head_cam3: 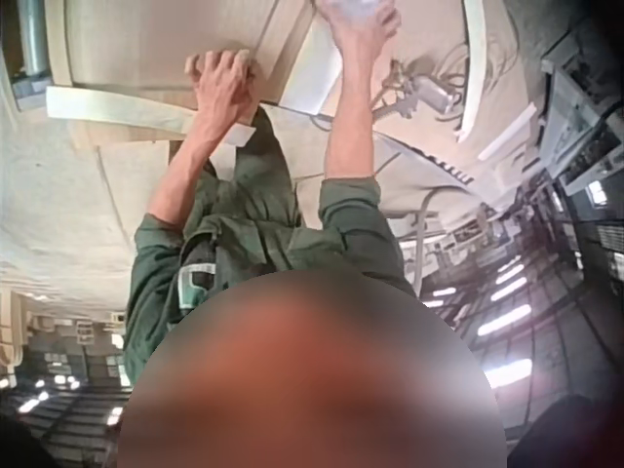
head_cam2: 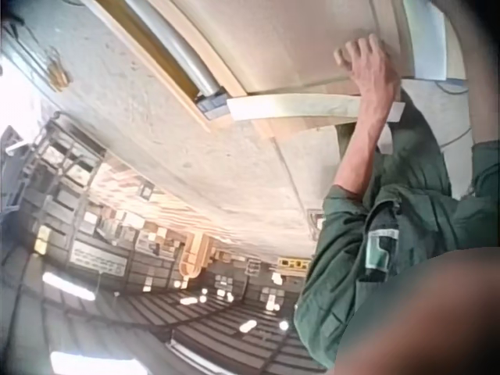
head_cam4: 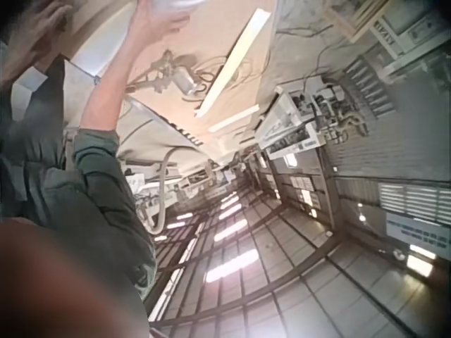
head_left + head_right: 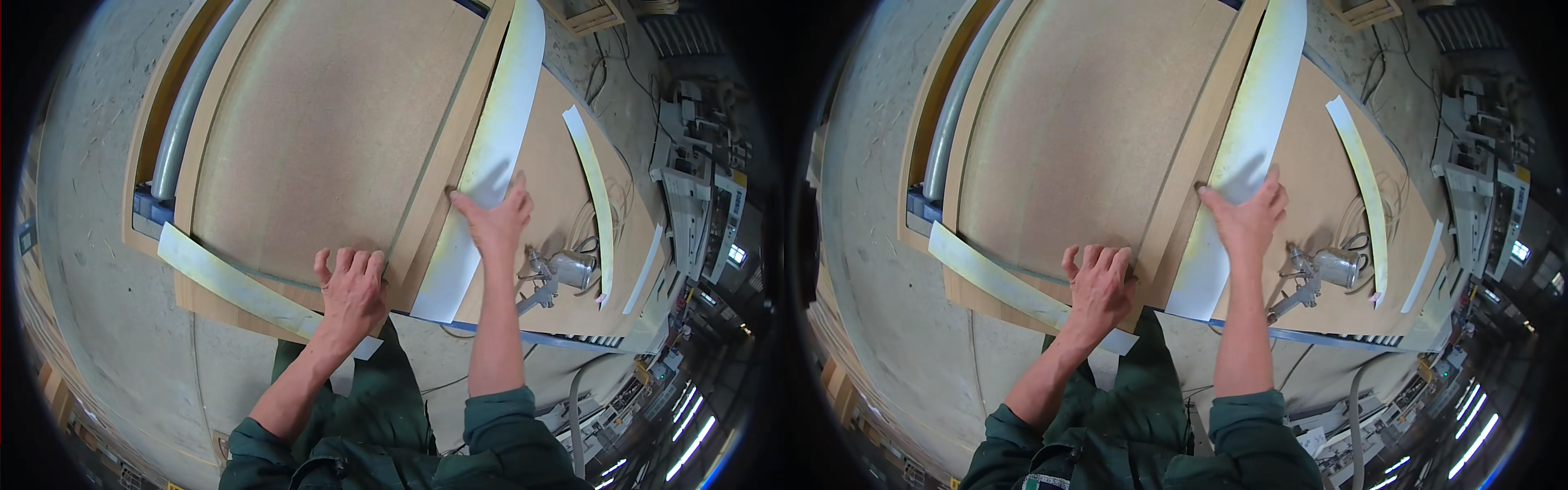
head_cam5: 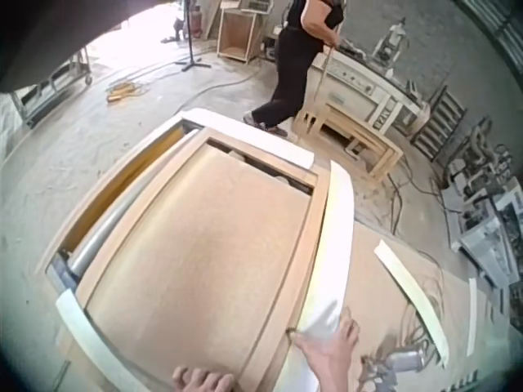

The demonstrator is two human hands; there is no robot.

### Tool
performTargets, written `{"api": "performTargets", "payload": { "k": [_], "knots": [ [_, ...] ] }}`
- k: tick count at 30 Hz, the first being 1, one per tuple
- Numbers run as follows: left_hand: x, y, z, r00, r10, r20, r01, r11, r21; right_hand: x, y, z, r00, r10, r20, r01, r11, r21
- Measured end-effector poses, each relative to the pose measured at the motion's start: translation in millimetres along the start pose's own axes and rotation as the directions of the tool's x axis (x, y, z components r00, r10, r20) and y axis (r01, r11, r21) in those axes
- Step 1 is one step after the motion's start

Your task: Spray painting a wooden frame and applying protective masking tape.

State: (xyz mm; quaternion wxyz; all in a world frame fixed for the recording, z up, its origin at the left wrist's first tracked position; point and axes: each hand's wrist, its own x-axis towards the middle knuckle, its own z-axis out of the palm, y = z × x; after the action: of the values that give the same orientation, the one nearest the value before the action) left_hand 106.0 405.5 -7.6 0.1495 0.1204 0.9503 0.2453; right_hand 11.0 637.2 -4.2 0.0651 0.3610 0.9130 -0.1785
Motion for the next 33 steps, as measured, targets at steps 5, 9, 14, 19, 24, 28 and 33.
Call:
{"api": "performTargets", "payload": {
  "k": [5,9,14,19,24,28,33],
  "knots": [
    [-0.3,-0.5,0.9,1.0,0.015,-0.014,-0.015,1.0,-0.009,1.3,-10.7,-3.0,0.998,0.058,0.028,-0.058,0.998,-0.003],
    [-0.4,-1.3,1.1,0.999,0.016,-0.03,-0.016,1.0,-0.013,7.9,-11.9,-8.0,0.991,0.12,0.055,-0.119,0.993,-0.027],
    [-3.6,-1.0,1.0,0.998,0.027,-0.052,-0.028,0.999,-0.027,23.3,19.9,-6.3,0.998,0.057,0.031,-0.057,0.998,0.018],
    [-3.1,-3.0,5.0,0.995,0.059,-0.074,-0.06,0.998,-0.011,44.7,61.5,-22.6,0.958,0.035,0.284,-0.261,0.517,0.815],
    [-0.6,-5.0,1.5,0.988,0.095,-0.119,-0.094,0.995,0.015,14.6,45.4,-50.9,0.968,-0.094,0.234,-0.222,0.122,0.967],
    [-2.0,-8.2,5.4,0.992,0.078,-0.102,-0.079,0.997,-0.01,8.1,48.4,-23.3,0.945,-0.112,0.306,-0.303,0.043,0.952],
    [-1.4,-10.3,7.2,0.983,0.124,-0.132,-0.126,0.992,-0.006,4.7,57.3,23.8,0.912,-0.057,0.406,-0.371,0.304,0.877]
  ]
}}
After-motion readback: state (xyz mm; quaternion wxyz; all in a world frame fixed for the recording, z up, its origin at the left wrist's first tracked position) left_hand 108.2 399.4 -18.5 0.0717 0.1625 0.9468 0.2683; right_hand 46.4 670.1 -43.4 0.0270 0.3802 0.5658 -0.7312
